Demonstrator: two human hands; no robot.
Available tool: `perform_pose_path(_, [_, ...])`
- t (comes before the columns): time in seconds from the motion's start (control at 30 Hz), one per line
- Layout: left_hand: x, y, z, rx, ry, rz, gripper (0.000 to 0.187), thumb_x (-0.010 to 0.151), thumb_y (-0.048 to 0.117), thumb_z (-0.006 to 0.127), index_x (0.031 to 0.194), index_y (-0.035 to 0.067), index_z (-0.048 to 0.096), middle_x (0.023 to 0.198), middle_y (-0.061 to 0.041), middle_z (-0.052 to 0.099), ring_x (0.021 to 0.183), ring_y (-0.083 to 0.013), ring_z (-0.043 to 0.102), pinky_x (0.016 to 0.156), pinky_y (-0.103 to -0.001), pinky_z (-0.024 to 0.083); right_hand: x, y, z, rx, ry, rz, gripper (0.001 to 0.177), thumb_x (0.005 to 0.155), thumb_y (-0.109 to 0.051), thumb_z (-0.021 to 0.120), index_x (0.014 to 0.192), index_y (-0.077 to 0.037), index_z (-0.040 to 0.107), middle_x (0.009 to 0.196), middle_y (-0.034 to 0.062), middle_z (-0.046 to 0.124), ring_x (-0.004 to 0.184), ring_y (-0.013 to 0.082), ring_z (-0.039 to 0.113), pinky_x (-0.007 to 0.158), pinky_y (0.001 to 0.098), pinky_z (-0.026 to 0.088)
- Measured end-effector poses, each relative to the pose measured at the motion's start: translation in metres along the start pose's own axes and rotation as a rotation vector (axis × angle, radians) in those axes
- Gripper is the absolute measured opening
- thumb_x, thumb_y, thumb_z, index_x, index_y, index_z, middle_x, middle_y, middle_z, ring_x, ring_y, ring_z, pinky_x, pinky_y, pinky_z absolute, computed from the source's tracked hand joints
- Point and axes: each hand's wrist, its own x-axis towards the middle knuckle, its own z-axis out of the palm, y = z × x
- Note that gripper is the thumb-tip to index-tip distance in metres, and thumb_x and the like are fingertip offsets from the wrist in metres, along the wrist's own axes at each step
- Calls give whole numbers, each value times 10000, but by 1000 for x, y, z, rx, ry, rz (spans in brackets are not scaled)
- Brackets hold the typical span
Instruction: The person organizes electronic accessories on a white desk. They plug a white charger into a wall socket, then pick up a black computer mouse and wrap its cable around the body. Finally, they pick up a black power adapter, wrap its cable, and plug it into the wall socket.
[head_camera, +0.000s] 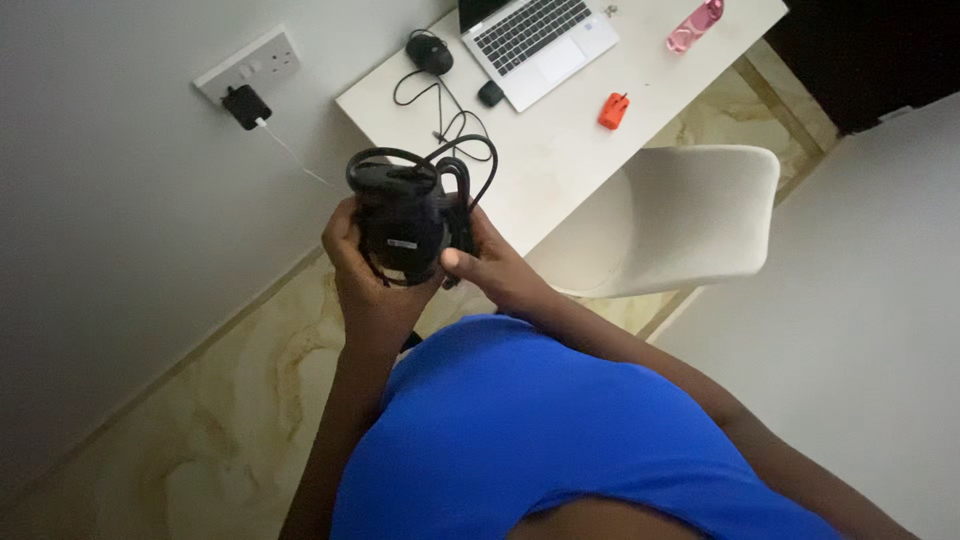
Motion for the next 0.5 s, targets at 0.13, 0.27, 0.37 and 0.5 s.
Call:
perform_pose_path(0.13, [7,2,11,173,-103,-2,1122,789,200,992,1557,0,198,1427,-292,412,1308,-328,580,1057,-415,590,1,4,-14,-70,-55,-206,1140,853,-568,850,1630,-39,204,1541,132,445,1476,252,412,1204,416,380])
perform_pose_path(0.27, [10,6,18,-9,-202,-77,1146,808,264,949,1597,24,154,1486,-233,519,1339,-287,624,1075,-404,604,-7,-4,-20,-4,77,-110,925,846,-321,830,1548,11,327,1394,174,528,1311,263,540,1089,406,488])
perform_pose_path(0.37, [14,4,12,-166,-326,-92,1197,749,237,947,1620,20,155,1547,-270,453,1409,-345,544,1117,-442,547,-3,-9,-27,151,177,-105,745,883,-246,783,1471,24,414,1293,159,588,1176,230,610,999,381,543])
perform_pose_path(0.5, [17,-6,8,-275,-344,-120,1024,840,205,892,1647,57,278,1568,-232,523,1427,-307,583,1174,-431,537,-5,-15,-42,274,231,-99,540,906,-202,722,1336,41,505,1085,131,650,927,195,681,824,351,586])
